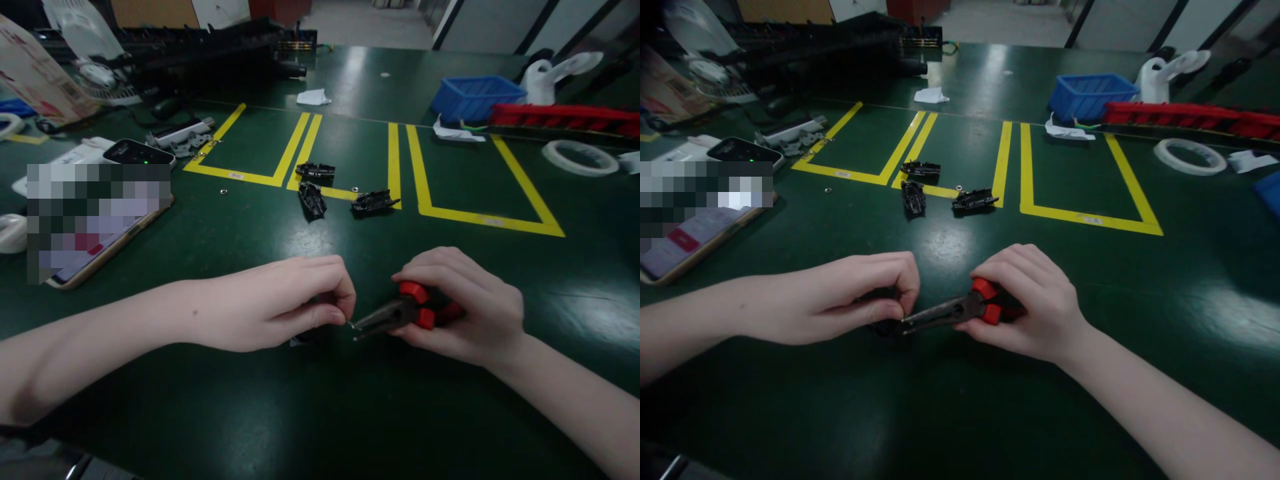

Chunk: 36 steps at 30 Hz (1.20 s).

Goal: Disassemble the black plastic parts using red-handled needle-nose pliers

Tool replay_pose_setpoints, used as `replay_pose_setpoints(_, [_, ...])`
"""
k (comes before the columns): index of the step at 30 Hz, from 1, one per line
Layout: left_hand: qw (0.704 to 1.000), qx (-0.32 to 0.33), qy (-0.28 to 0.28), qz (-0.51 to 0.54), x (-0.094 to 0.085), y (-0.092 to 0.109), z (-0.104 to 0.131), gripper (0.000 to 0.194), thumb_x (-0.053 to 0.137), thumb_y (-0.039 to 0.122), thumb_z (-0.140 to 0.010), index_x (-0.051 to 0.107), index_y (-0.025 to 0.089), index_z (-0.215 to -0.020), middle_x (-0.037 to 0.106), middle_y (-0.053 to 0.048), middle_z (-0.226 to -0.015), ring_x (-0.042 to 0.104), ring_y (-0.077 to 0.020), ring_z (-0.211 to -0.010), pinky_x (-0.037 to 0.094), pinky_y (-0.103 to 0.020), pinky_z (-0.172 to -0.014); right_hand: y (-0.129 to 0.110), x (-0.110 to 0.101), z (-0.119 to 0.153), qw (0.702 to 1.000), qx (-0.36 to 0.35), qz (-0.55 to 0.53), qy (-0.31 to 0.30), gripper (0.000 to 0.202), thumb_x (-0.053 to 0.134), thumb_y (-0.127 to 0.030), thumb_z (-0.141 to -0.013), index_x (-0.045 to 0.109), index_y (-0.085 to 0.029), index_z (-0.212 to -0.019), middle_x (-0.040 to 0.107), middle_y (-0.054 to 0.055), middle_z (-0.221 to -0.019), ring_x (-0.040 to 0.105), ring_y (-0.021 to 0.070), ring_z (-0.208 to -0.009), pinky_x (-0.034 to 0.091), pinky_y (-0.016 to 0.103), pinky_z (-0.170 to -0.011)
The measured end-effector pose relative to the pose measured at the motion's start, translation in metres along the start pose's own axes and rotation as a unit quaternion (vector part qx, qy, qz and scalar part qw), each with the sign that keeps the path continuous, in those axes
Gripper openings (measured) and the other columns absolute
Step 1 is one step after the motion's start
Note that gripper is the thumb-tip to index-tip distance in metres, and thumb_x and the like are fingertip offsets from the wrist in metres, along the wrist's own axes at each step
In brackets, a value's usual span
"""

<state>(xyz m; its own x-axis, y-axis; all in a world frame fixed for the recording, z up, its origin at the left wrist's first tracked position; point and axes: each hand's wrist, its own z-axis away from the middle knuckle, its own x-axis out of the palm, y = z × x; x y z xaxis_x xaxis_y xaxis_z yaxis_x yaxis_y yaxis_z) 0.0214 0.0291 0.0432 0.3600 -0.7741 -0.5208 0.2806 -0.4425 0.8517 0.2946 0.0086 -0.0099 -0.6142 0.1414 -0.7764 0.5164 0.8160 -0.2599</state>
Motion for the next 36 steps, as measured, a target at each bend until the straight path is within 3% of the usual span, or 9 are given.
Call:
replay_pose_setpoints(5, [1.000, 0.008, 0.004, -0.011, 0.004, -0.003, -0.002, 0.009, 0.048, 0.014, -0.101, 0.053, 0.018, -0.094, 0.058, -0.001, -0.095, 0.053, -0.0120, -0.083, 0.044, -0.024, -0.074, -0.008, -0.002, 0.002, 0.994, 0.089, -0.004, -0.060, 0.027, 0.070, -0.044, -0.086, 0.057, -0.027, -0.102, 0.067, 0.004, -0.088, 0.065, 0.0230, -0.081, 0.053, 0.041, -0.071])
replay_pose_setpoints(13, [1.000, 0.003, 0.003, -0.021, 0.006, -0.005, -0.002, 0.009, 0.049, 0.014, -0.101, 0.053, 0.018, -0.094, 0.059, 0.001, -0.094, 0.052, -0.0109, -0.084, 0.042, -0.023, -0.076, 0.000, 0.003, 0.004, 0.999, 0.011, -0.001, -0.033, 0.031, 0.073, -0.041, -0.082, 0.056, -0.026, -0.103, 0.066, 0.003, -0.082, 0.064, 0.0207, -0.072, 0.052, 0.036, -0.063])
replay_pose_setpoints(18, [0.997, -0.006, 0.046, -0.058, 0.005, -0.008, 0.012, 0.007, 0.051, 0.025, -0.101, 0.056, 0.019, -0.103, 0.060, -0.001, -0.104, 0.056, -0.0137, -0.095, 0.045, -0.025, -0.084, -0.006, 0.004, 0.002, 0.998, 0.045, -0.026, -0.031, 0.028, 0.072, -0.044, -0.084, 0.057, -0.026, -0.099, 0.065, 0.001, -0.079, 0.064, 0.0188, -0.067, 0.051, 0.034, -0.057])
replay_pose_setpoints(21, [0.984, 0.010, 0.093, -0.155, 0.007, -0.018, 0.028, 0.036, 0.062, 0.043, -0.095, 0.054, 0.020, -0.121, 0.058, -0.006, -0.122, 0.055, -0.0214, -0.112, 0.045, -0.033, -0.094, -0.013, 0.004, 0.000, 0.992, 0.099, -0.069, -0.045, 0.025, 0.070, -0.045, -0.086, 0.059, -0.025, -0.096, 0.064, 0.001, -0.080, 0.062, 0.0166, -0.066, 0.049, 0.031, -0.054])
replay_pose_setpoints(24, [0.965, 0.020, 0.085, -0.247, 0.012, -0.032, 0.036, 0.064, 0.067, 0.055, -0.088, 0.046, 0.019, -0.137, 0.054, -0.012, -0.135, 0.053, -0.0284, -0.121, 0.043, -0.041, -0.099, -0.021, 0.005, -0.003, 0.980, 0.140, -0.113, -0.080, 0.023, 0.071, -0.043, -0.086, 0.061, -0.024, -0.094, 0.064, 0.000, -0.079, 0.060, 0.0139, -0.064, 0.046, 0.027, -0.052])
replay_pose_setpoints(29, [0.948, 0.037, 0.045, -0.312, 0.018, -0.045, 0.030, 0.044, 0.055, 0.054, -0.096, 0.058, 0.017, -0.119, 0.061, -0.012, -0.123, 0.058, -0.0256, -0.108, 0.047, -0.039, -0.090, -0.029, 0.006, -0.007, 0.973, 0.153, -0.126, -0.117, 0.025, 0.072, -0.044, -0.085, 0.063, -0.022, -0.090, 0.063, 0.000, -0.076, 0.058, 0.0136, -0.061, 0.043, 0.026, -0.050])
replay_pose_setpoints(36, [0.950, 0.067, 0.072, -0.297, 0.023, -0.045, 0.023, 0.055, 0.042, 0.066, -0.097, 0.059, 0.015, -0.105, 0.064, -0.006, -0.091, 0.060, -0.0181, -0.079, 0.045, -0.029, -0.067, -0.029, 0.004, -0.008, 0.968, 0.169, -0.126, -0.133, 0.025, 0.071, -0.046, -0.086, 0.063, -0.022, -0.089, 0.062, 0.000, -0.075, 0.057, 0.0125, -0.059, 0.042, 0.026, -0.048])
